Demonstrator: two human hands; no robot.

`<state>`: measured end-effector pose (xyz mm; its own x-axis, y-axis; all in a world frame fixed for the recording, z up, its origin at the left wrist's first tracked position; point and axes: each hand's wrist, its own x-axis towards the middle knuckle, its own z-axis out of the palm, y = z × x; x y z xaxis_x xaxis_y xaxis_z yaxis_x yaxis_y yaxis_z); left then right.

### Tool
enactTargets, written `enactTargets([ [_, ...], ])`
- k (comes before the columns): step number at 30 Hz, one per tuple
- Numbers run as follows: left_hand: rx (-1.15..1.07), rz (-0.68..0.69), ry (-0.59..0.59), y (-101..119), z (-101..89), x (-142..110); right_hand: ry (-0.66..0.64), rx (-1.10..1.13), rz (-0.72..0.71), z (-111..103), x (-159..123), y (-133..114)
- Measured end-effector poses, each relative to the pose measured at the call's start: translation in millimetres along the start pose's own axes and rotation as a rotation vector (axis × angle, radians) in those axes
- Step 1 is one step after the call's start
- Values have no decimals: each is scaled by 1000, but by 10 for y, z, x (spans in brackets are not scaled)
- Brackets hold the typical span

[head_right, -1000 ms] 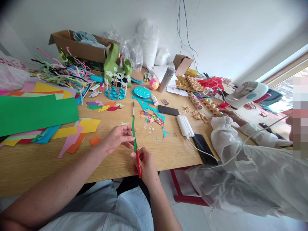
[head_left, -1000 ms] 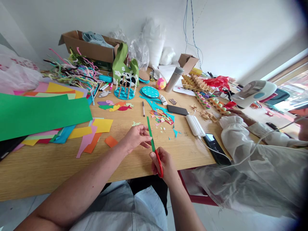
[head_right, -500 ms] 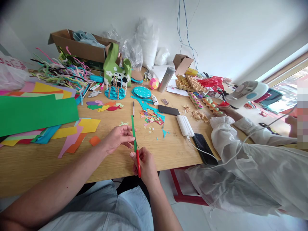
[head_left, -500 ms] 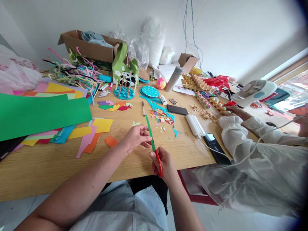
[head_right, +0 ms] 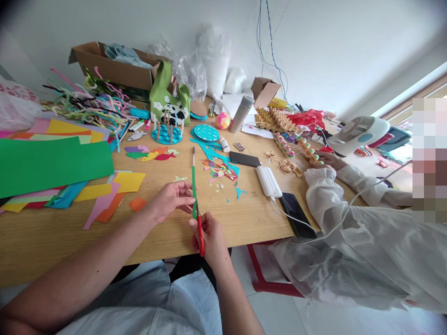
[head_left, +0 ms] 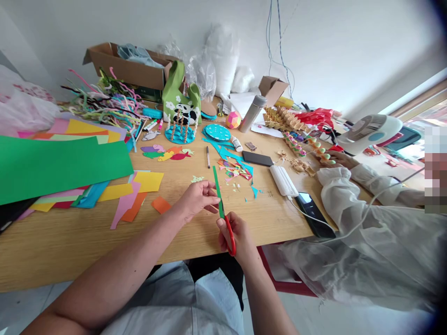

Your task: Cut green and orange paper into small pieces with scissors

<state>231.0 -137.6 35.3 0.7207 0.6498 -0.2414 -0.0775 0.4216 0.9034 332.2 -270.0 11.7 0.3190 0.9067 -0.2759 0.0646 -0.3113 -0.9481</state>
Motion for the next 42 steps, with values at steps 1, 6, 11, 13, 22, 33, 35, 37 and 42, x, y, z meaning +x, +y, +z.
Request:
enactTargets([
  [1, 0, -2, 1, 0, 0, -1, 2, -2, -2, 0, 0, 2],
  [6, -19, -2, 7, -10, -3, -3, 9, -12, 9, 9, -14, -17],
  [11, -36, -1, 6, -20, -3, 1, 24, -12, 15, 27, -22, -24],
  [13, -38, 0, 3, -24, -5, 3, 29, -5, 15, 31, -19, -17],
  [22, -30, 5, 2, -47, -2, 19, 47, 3, 34, 37, -26, 0],
  [33, -19, 15, -6, -66, 2, 14, 58, -30, 16, 54, -55, -21],
  [35, -13, 13, -11, -58, 6, 9, 54, -30, 18, 52, -55, -30],
  [37, 2, 9, -23, -54, 11, 3, 51, -27, 15, 47, -54, -25],
  [42, 15, 14, -56, -67, 16, -1, 42, -18, 4, 33, -53, 18],
])
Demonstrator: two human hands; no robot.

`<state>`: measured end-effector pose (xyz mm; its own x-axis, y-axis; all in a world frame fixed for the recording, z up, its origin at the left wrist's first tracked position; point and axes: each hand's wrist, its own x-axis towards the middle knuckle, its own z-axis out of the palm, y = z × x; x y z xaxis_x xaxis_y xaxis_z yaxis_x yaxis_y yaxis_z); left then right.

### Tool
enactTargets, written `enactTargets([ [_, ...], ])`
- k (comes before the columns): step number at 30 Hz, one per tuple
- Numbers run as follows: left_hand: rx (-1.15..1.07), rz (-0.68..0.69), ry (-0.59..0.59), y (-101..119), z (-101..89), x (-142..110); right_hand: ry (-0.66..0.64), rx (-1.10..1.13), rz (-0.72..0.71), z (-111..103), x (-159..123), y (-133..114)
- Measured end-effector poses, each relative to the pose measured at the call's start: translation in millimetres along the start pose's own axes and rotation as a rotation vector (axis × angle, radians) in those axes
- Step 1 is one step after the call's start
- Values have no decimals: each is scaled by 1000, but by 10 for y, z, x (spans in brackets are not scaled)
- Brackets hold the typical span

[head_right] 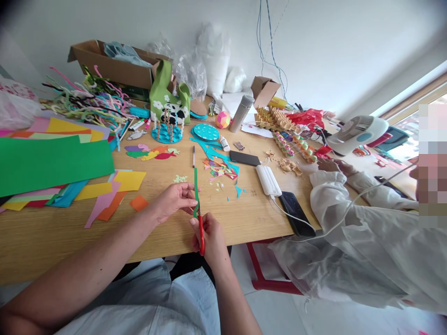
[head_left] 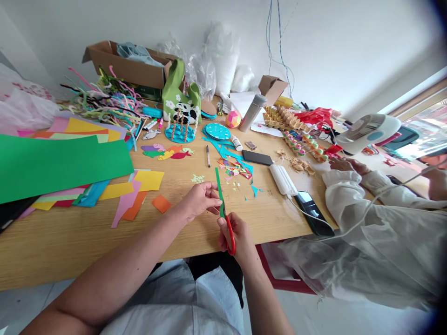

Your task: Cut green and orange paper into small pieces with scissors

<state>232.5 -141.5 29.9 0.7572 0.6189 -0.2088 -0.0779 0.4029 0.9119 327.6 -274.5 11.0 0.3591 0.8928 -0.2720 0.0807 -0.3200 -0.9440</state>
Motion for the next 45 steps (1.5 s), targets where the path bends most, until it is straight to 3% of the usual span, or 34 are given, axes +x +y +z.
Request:
enactTargets([
  [15, -12, -10, 50, 1, -11, 9, 11, 83, 4, -71, -58, -109],
  [27, -14, 11, 22, -39, 2, 18, 217, 319, -123, -86, 54, -25],
  [38, -59, 69, 187, 42, -37, 25, 106, 277, -66, -51, -27, -10],
  [45, -225, 34, 87, 51, -51, 19, 3, 236, -47, -183, -89, -104],
])
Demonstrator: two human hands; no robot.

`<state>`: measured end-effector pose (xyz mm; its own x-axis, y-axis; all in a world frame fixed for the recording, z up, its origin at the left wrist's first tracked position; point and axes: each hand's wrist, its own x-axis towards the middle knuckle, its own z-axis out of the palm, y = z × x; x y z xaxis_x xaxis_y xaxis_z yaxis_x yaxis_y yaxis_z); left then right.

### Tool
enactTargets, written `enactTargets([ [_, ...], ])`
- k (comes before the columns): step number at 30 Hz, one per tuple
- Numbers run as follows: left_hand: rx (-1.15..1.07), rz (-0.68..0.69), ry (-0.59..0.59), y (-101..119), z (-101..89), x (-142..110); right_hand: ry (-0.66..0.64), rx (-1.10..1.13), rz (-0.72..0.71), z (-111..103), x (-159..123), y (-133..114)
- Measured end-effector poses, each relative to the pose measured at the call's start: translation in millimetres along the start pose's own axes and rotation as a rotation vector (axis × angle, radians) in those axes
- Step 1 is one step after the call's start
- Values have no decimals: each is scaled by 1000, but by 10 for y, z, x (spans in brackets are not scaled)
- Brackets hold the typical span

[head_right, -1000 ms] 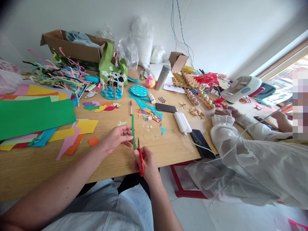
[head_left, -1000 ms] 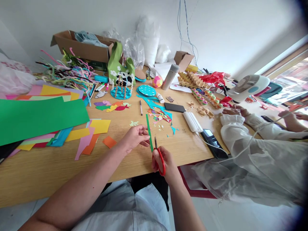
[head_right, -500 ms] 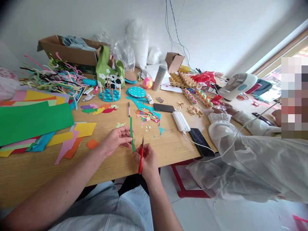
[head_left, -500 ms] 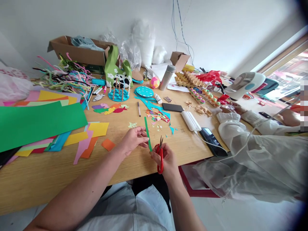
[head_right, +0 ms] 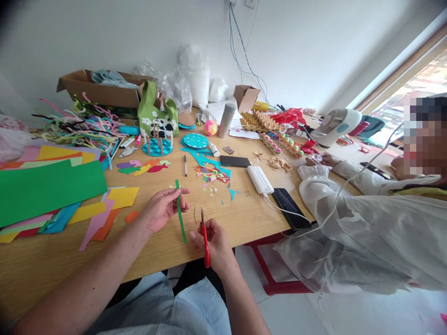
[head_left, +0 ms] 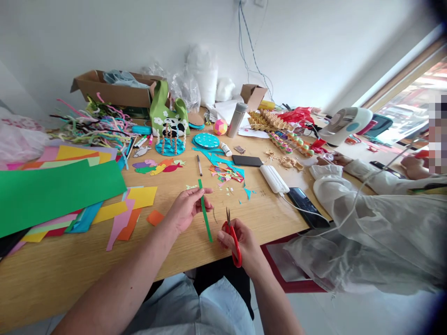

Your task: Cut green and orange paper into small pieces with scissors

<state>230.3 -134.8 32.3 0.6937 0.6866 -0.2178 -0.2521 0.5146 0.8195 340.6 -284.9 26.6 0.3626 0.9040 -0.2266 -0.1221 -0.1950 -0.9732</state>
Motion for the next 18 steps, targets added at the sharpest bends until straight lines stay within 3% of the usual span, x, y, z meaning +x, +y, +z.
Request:
enactTargets([
  [6, 172, -52, -147, 10, 86, -82, -58, -91, -25, -156, -21, -203],
  [18, 396, -85, -253, -43, 126, -140, -125, -203, 43, -132, 12, -135],
])
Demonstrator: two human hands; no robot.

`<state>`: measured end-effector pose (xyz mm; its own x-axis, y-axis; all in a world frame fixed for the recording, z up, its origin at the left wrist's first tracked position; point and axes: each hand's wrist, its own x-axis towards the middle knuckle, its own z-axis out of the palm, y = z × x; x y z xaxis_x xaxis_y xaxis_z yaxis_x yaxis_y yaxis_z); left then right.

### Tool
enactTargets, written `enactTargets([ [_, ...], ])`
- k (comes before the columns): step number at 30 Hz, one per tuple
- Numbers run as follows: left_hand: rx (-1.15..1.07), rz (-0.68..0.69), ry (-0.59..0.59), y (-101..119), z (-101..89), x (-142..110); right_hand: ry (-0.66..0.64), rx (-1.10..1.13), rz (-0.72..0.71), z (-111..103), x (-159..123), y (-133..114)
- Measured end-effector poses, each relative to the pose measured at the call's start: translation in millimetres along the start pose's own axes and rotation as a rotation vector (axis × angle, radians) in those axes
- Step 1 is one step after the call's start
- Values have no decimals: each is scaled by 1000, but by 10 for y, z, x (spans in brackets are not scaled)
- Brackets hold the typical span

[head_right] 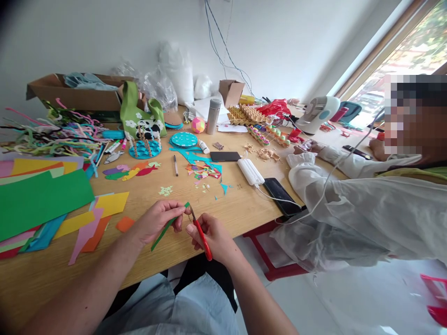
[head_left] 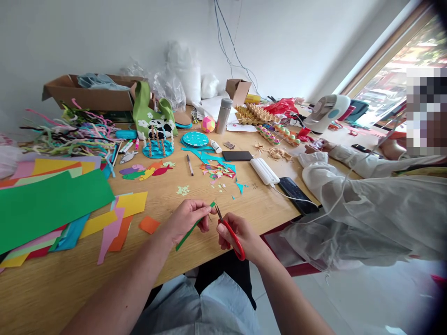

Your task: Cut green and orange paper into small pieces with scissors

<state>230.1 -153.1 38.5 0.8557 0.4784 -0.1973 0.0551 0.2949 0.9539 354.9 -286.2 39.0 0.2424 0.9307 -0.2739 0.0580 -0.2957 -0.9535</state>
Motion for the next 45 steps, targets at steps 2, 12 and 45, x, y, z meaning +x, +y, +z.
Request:
enactTargets([
  [2, 11, 4, 9, -16, -2, 7, 2, -17, 14, -14, -1, -19],
  [12, 9, -74, 83, 20, 27, -1, 10, 18, 38, 11, 25, 68],
  [45, -101, -70, 174, -48, 78, 28, 106, 124, 7, 215, 137, 161],
])
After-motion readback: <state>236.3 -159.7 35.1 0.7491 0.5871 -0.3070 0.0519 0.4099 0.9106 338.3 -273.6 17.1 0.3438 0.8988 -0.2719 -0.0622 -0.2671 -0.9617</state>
